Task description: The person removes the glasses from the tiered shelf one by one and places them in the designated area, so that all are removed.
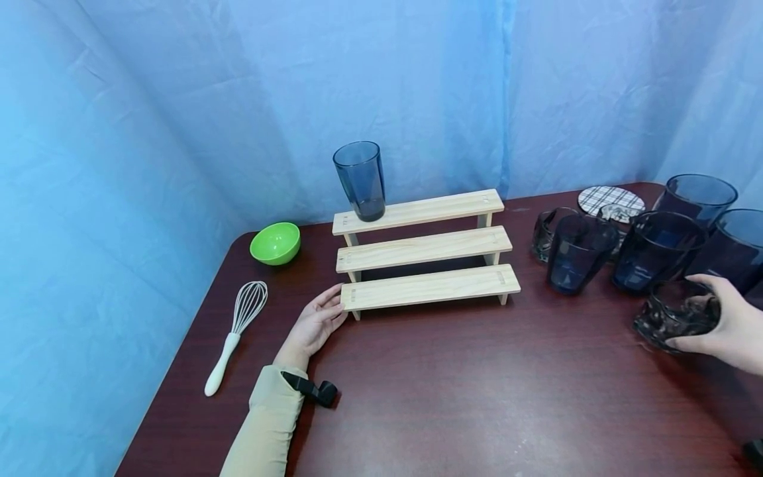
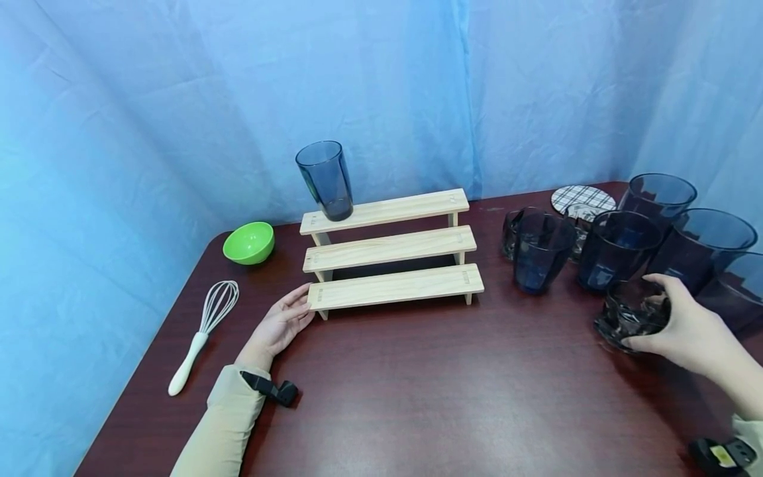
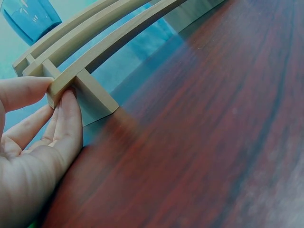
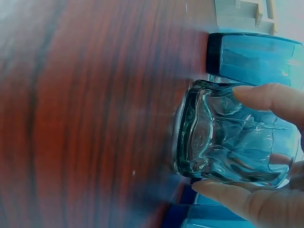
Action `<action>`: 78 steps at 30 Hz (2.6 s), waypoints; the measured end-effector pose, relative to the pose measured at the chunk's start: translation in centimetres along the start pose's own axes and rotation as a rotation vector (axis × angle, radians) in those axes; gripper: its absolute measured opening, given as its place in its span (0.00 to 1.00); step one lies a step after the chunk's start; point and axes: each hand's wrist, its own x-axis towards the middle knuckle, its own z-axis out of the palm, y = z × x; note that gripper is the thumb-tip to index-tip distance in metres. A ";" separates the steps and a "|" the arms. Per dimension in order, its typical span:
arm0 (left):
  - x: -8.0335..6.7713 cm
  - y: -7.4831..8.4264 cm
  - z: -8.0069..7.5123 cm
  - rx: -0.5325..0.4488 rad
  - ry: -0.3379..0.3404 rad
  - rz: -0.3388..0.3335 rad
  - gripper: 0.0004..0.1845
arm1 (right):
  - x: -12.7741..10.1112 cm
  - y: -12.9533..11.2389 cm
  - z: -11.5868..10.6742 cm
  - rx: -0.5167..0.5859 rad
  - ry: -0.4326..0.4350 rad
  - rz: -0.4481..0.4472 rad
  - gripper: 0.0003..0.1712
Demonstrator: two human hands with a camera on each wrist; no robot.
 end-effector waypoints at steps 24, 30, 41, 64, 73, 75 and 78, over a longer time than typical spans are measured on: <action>0.0 -0.1 0.1 -0.005 -0.009 -0.018 0.32 | 3.3 7.9 2.0 0.018 0.117 -0.082 0.73; 0.1 -0.1 -0.1 0.016 -0.027 0.014 0.33 | 1.5 2.5 0.1 0.142 0.204 -0.122 0.60; -0.1 0.0 0.0 0.023 -0.012 0.013 0.32 | 0.2 -6.0 -1.4 0.166 0.119 -0.134 0.44; -0.1 0.1 -0.3 0.020 -0.021 0.008 0.33 | 2.6 -14.1 1.2 0.383 -0.044 -0.276 0.39; -0.1 0.2 -0.3 0.010 -0.003 0.003 0.32 | 4.0 -16.8 3.6 0.529 0.022 -0.361 0.35; -0.1 0.1 -0.3 0.010 -0.002 0.000 0.32 | 4.4 -17.4 4.1 0.538 0.027 -0.366 0.34; -0.2 0.1 -0.2 0.012 -0.004 0.000 0.33 | 4.9 -18.2 4.6 0.547 0.017 -0.355 0.34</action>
